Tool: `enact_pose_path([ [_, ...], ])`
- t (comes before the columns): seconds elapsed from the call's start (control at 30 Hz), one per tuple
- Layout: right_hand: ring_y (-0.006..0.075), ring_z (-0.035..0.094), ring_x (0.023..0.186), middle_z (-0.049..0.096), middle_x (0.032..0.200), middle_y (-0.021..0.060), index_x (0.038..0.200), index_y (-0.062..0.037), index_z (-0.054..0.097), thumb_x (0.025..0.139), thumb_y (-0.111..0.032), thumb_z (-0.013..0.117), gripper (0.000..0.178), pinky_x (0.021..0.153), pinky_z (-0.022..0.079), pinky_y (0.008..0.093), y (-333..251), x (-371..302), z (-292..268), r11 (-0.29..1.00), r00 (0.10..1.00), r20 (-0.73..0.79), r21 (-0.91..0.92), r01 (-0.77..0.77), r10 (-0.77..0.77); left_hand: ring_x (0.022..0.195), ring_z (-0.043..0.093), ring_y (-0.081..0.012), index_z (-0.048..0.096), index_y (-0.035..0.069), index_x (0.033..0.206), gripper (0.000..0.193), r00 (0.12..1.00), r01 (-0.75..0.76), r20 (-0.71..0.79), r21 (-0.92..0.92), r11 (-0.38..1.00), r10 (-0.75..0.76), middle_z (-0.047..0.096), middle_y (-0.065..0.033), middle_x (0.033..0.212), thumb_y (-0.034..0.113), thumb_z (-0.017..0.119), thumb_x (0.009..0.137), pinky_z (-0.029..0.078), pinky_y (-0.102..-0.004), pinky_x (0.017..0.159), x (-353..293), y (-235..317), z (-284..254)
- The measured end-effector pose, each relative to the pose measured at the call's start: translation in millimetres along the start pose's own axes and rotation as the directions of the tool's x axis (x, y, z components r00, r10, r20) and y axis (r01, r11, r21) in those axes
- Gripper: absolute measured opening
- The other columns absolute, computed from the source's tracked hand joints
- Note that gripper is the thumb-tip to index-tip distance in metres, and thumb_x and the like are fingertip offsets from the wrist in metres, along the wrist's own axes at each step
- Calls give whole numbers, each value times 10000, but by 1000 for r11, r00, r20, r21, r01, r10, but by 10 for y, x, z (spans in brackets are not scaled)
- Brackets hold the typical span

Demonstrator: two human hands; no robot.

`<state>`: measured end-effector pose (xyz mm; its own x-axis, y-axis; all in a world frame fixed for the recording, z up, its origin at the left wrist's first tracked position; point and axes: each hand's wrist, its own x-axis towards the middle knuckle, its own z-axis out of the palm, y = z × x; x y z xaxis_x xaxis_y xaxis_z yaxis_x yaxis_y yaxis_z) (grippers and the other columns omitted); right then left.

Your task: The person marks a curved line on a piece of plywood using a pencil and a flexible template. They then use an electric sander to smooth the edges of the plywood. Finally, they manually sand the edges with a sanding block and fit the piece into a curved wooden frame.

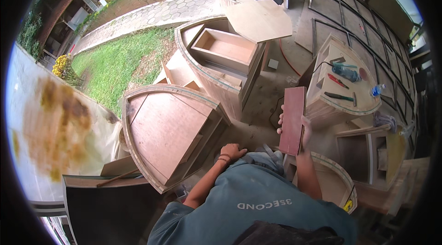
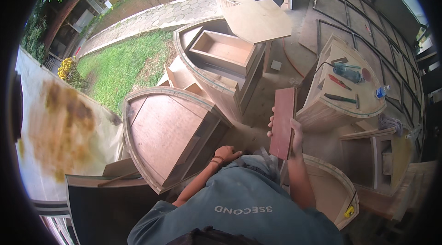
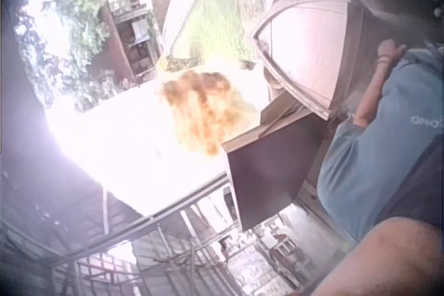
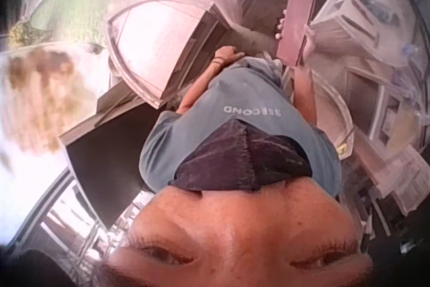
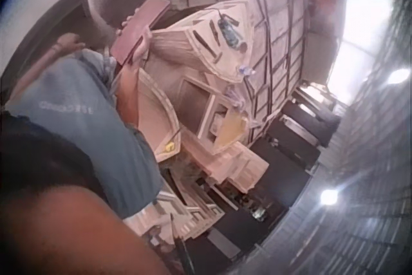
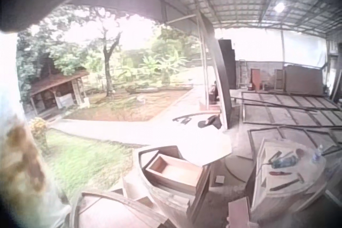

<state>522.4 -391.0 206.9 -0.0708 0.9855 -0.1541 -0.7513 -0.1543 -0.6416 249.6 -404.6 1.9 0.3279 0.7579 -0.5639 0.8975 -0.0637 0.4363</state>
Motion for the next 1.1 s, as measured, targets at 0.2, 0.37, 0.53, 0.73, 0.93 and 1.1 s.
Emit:
enact_pose_path([
  [0.2,222,623,933,600,1085,152,1441,16,399,953,-559,488,760,699,573,410,-227,410,-406,991,986,-144,94,100,-86,970,686,-367,721,83,917,518,976,-215,-35,-54,975,213,726,-182,999,592,630,883,542,-467,830,700,592,-796],
  [0.37,254,667,856,637,1002,178,1400,24,442,981,-586,428,740,685,599,430,-430,982,-727,967,964,-262,231,106,-43,957,706,-328,710,58,1070,468,925,-329,60,-370,869,375,734,-168,994,502,607,965,543,-415,831,1344,1170,-1706],
  [0.53,249,675,844,650,985,174,1361,17,485,997,-552,407,680,682,607,410,-883,1894,-842,988,919,-387,100,115,-67,940,705,-199,706,24,1106,404,942,-278,-25,-617,736,334,739,-123,977,398,687,955,548,-334,826,2356,1440,-2391],
  [0.73,239,675,872,662,1006,133,1297,-2,529,966,-490,485,591,713,601,411,-1146,3295,-1346,992,823,-566,78,103,-41,1005,635,-190,529,30,1374,548,778,-352,-596,-677,647,-201,670,-145,1177,317,716,946,514,-341,872,3955,1180,-3316],
  [0.93,237,569,1145,571,1217,124,1344,-34,469,921,-541,572,669,970,502,465,-847,4630,-1813,975,750,-660,130,182,-52,928,683,-246,349,-41,1462,798,836,-79,-343,-848,525,-429,617,-238,1184,397,739,921,613,-352,714,5082,854,-3953],
  [1.1,254,507,1262,530,1333,100,1414,-66,438,945,-546,553,682,1070,412,453,-967,5226,-1894,960,731,-663,68,273,-161,935,690,-251,371,-50,1344,678,908,-81,-222,-925,371,-355,625,-173,1111,322,752,924,640,-391,754,5084,873,-3777],
])
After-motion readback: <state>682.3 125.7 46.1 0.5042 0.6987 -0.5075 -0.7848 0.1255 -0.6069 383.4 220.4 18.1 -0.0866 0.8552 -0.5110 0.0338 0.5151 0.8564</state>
